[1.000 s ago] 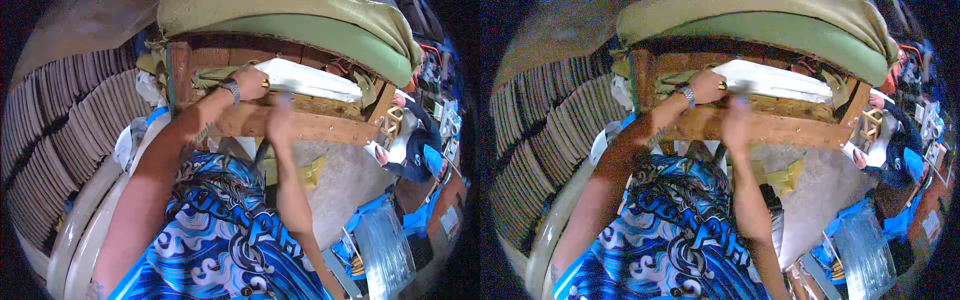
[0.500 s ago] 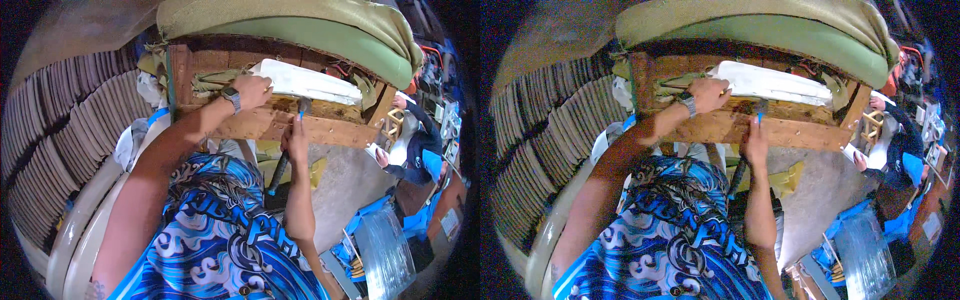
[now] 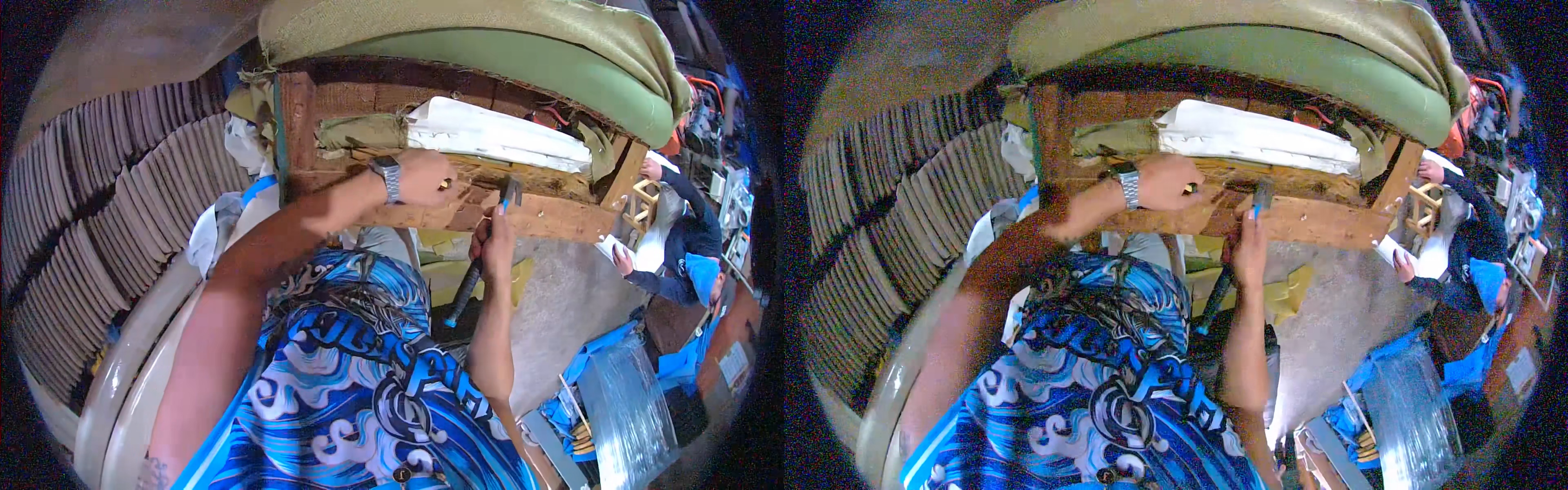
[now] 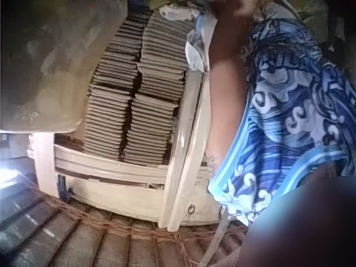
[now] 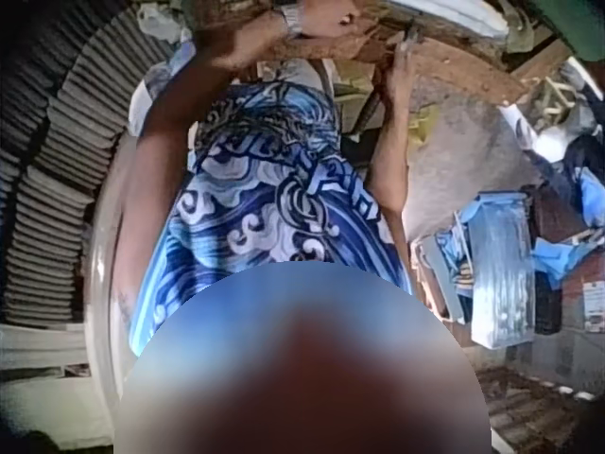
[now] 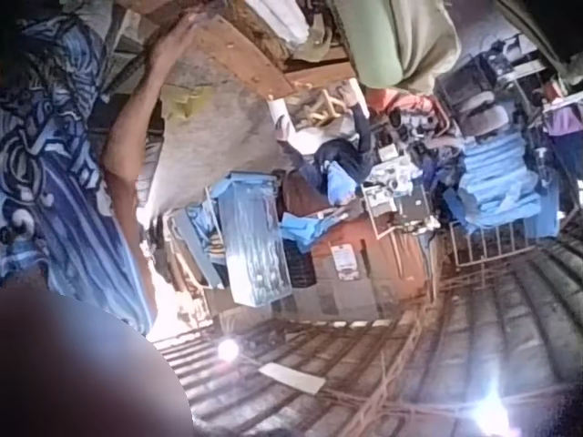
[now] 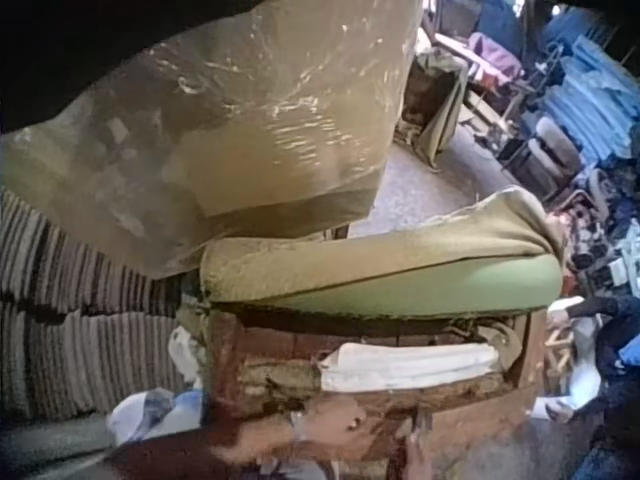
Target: The recorder is seen removing old upholstery and securing components onto a wooden furniture frame using a hammer and prying tools.
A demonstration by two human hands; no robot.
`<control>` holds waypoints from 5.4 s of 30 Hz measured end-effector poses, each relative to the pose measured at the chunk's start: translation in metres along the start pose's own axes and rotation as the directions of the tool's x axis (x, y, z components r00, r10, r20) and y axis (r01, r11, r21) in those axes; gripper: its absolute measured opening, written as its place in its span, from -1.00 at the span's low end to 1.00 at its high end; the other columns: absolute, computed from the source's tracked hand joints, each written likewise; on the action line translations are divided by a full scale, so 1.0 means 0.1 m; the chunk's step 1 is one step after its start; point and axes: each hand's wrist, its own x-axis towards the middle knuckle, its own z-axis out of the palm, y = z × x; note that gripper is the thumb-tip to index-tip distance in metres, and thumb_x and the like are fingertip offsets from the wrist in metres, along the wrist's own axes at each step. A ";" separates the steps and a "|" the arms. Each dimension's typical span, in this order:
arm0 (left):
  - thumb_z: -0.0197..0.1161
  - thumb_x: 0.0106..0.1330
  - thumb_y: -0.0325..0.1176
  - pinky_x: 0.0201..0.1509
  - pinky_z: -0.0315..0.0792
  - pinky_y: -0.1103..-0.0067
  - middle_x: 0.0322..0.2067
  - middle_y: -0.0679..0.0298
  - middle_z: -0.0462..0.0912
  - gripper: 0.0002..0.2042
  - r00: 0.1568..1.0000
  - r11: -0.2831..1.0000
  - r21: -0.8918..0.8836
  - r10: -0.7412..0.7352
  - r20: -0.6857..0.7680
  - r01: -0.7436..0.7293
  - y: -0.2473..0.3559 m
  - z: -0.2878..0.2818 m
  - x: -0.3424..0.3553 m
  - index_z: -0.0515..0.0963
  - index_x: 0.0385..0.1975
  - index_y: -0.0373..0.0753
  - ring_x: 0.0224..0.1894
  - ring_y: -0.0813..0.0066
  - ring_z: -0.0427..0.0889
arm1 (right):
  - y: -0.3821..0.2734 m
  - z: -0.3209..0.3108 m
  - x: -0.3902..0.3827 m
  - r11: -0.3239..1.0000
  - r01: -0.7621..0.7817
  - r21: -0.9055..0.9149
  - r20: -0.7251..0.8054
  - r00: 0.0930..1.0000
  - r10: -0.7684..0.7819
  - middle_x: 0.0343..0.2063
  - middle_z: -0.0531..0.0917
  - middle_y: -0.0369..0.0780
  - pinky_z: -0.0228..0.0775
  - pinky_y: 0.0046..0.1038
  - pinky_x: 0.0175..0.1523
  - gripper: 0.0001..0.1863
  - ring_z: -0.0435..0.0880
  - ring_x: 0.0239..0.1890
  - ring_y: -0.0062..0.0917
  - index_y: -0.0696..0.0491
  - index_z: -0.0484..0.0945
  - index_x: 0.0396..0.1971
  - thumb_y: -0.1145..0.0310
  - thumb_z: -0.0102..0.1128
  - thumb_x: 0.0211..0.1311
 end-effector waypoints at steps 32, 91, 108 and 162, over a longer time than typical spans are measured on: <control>0.22 0.00 -0.32 -0.29 0.49 0.34 -0.53 0.06 0.59 -0.85 0.862 0.999 -0.007 0.037 -0.505 -0.047 -0.13 -0.11 0.20 0.52 -0.59 -0.27 -0.41 0.12 0.60 | -0.65 0.74 -0.18 0.407 0.378 -0.832 0.185 0.879 -0.439 -0.29 0.56 0.05 0.36 -0.11 -0.20 -0.60 0.52 -0.28 0.02 0.16 0.37 -0.10 0.12 -0.22 0.37; 0.24 0.06 -0.27 -0.40 0.48 0.36 -0.60 0.18 0.54 -0.80 0.858 0.961 -0.113 0.169 -0.485 -0.253 0.24 0.10 0.37 0.48 -0.67 -0.22 -0.52 0.17 0.56 | 0.05 -0.16 0.08 0.970 0.148 -0.192 -0.097 0.981 -0.169 -0.75 0.27 -0.38 0.06 -0.61 -0.75 -0.64 0.23 -0.83 -0.69 0.04 0.35 -0.33 0.02 -0.20 0.38; 0.24 -0.05 -0.29 -0.25 0.50 0.29 -0.48 0.08 0.62 -0.80 0.974 0.992 0.095 -0.065 -0.216 0.087 0.11 0.24 0.77 0.58 -0.42 -0.20 -0.35 0.09 0.62 | -0.31 -0.06 0.32 0.573 0.674 -0.466 0.084 0.679 -0.730 -0.80 0.29 -0.31 0.18 -0.36 -0.60 -0.52 0.32 -0.75 -0.48 0.06 0.35 -0.58 0.01 -0.29 0.40; 0.23 -0.07 -0.15 -0.35 0.49 0.30 -0.55 0.00 0.62 -0.72 0.968 0.992 -0.048 -0.102 0.228 0.116 -0.03 0.24 0.94 0.62 -0.57 -0.28 -0.55 0.16 0.60 | -0.04 -0.57 0.35 0.995 -0.075 -0.069 0.052 0.996 0.079 -0.80 0.22 -0.39 0.02 -0.54 -0.68 -0.53 0.20 -0.80 -0.64 0.00 0.33 -0.47 -0.11 -0.30 0.37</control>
